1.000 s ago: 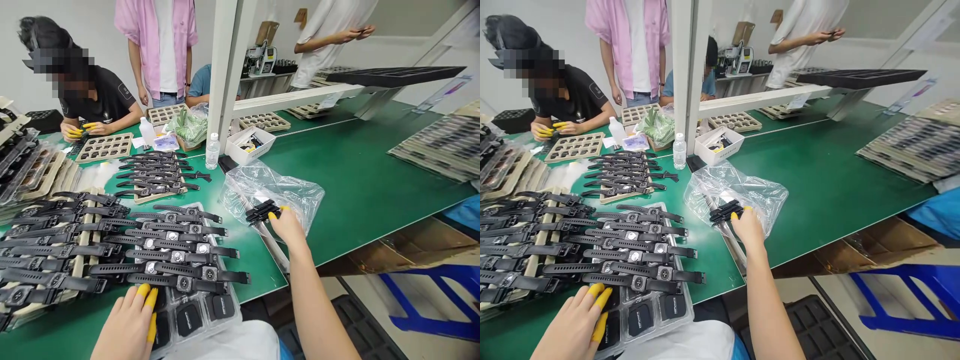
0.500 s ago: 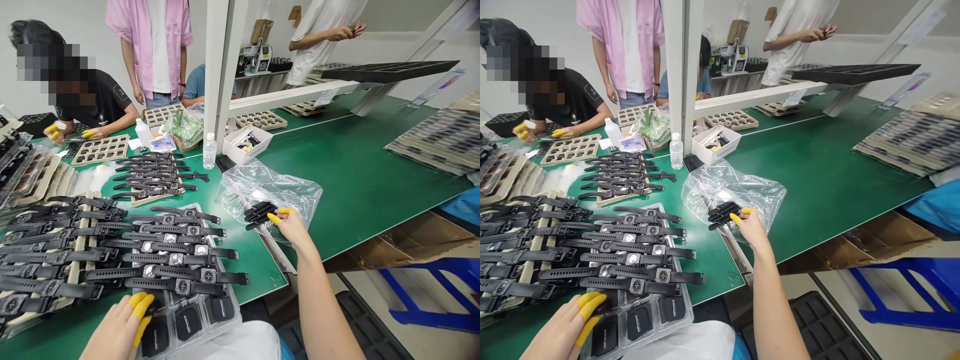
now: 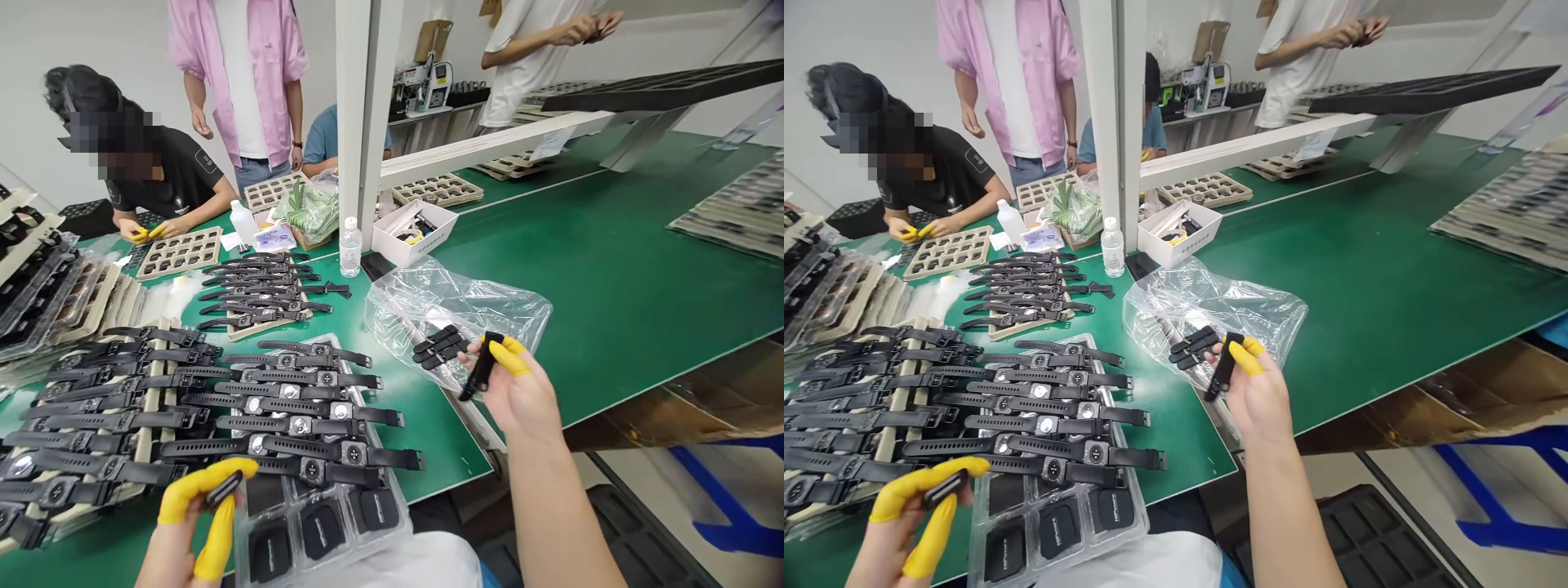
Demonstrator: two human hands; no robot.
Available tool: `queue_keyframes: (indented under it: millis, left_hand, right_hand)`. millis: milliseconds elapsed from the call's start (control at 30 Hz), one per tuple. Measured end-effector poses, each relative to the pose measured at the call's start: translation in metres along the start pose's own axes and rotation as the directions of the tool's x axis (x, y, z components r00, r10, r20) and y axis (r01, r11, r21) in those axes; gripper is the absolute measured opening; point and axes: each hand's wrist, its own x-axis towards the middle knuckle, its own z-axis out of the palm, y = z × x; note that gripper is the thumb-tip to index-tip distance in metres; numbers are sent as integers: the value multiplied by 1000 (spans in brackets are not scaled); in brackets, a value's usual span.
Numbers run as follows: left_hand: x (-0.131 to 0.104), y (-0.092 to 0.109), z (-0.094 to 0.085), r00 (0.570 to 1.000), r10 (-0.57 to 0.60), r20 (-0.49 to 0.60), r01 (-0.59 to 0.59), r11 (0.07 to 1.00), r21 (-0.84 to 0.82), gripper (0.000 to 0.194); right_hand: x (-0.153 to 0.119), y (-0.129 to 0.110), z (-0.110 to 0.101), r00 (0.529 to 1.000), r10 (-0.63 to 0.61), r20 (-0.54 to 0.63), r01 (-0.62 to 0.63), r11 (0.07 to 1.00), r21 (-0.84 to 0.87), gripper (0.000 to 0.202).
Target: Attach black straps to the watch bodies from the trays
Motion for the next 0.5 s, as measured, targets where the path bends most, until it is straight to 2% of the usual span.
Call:
queue_keyframes:
  millis: [67, 133, 200, 233, 300, 333, 400, 500]
  left_hand:
    - [12, 14, 10, 999, 29, -13, -31, 988, -148, 24]
    - [27, 29, 27, 991, 131, 39, -118, 962, -246, 24]
    - [41, 43, 46, 969, 171, 179, -125, 963, -240, 28]
    - [48, 48, 55, 950, 195, 245, -139, 964, -229, 33]
    - [55, 52, 69, 901, 299, 316, -229, 944, -239, 42]
    - [56, 52, 74, 873, 353, 337, -279, 928, -248, 47]
    - [54, 49, 80, 831, 431, 352, -355, 898, -262, 56]
    - [50, 42, 83, 813, 463, 354, -385, 883, -269, 61]
  right_hand:
    - [-32, -20, 25, 981, 84, 177, -93, 995, 45, 31]
    - [-72, -33, 52, 890, 184, 418, -233, 970, 68, 31]
    - [-111, -37, 73, 703, 305, 643, -379, 925, -24, 35]
    - [-127, -36, 82, 610, 372, 700, -426, 898, -105, 41]
    - [-148, -30, 92, 488, 464, 739, -470, 854, -225, 53]
    - [-153, -26, 94, 455, 494, 741, -475, 839, -267, 57]
    - [-155, -18, 96, 418, 524, 742, -464, 825, -322, 61]
    - [-150, -7, 93, 355, 561, 748, -457, 802, -385, 65]
